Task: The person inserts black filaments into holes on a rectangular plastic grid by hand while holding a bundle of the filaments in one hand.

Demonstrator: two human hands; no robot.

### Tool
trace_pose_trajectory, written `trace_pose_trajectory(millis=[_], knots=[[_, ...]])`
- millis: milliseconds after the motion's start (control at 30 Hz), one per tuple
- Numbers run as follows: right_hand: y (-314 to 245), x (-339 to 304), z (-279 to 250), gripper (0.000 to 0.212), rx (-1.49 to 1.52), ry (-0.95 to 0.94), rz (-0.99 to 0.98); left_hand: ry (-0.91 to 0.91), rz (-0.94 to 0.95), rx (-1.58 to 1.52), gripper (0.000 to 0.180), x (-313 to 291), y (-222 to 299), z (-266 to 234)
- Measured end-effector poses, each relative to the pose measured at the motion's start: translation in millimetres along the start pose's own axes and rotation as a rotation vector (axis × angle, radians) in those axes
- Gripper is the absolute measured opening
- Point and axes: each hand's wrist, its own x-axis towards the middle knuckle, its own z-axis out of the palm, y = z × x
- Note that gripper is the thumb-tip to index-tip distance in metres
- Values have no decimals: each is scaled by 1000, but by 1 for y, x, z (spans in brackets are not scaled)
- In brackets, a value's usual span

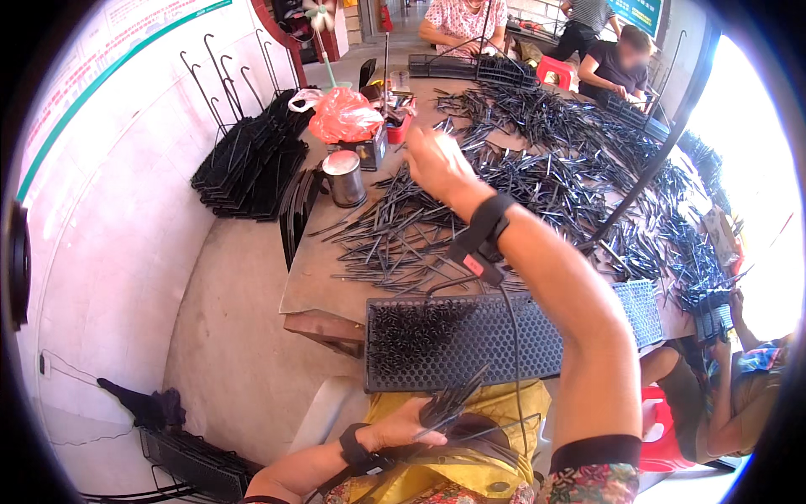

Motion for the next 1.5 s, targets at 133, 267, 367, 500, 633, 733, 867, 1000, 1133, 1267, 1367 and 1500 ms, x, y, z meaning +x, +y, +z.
trace_pose_trajectory(millis=[133, 267, 367, 500, 633, 733, 867, 1000, 1133, 1267, 1367, 1500], knots=[[-33, -53, 3, 24, 384, 75, 179, 69, -36, -106, 39, -7, -25, -2], [-53, -102, -48, 18, 423, 94, 152, 63, -111, -156, 36, -6, -14, 1], [-61, -145, -88, 13, 408, 34, 199, 50, -103, -164, 36, -7, -25, 6], [-80, -207, -129, 10, 404, -16, 290, -14, -107, -147, 37, -9, -16, 9], [-105, -273, -145, 8, 490, -73, 462, -12, -92, -116, 37, -11, -20, 9], [-122, -321, -145, 7, 605, -122, 579, 47, -58, -139, 41, -17, -9, 13], [-140, -352, -146, 9, 806, -251, 916, 84, 17, -188, 47, -20, 5, 16], [-135, -362, -142, 11, 990, -188, 1026, 107, 74, -191, 47, -18, 9, 15], [-131, -361, -140, 13, 1102, -130, 1056, 103, 122, -249, 45, -12, 4, 10], [-139, -356, -135, 17, 897, 15, 998, 148, 122, -272, 45, -11, -1, 9], [-137, -352, -133, 18, 526, 188, 655, 148, 123, -275, 45, -10, -1, 7], [-134, -354, -134, 19, 565, 211, 758, 145, 131, -347, 43, -9, -3, 6]])
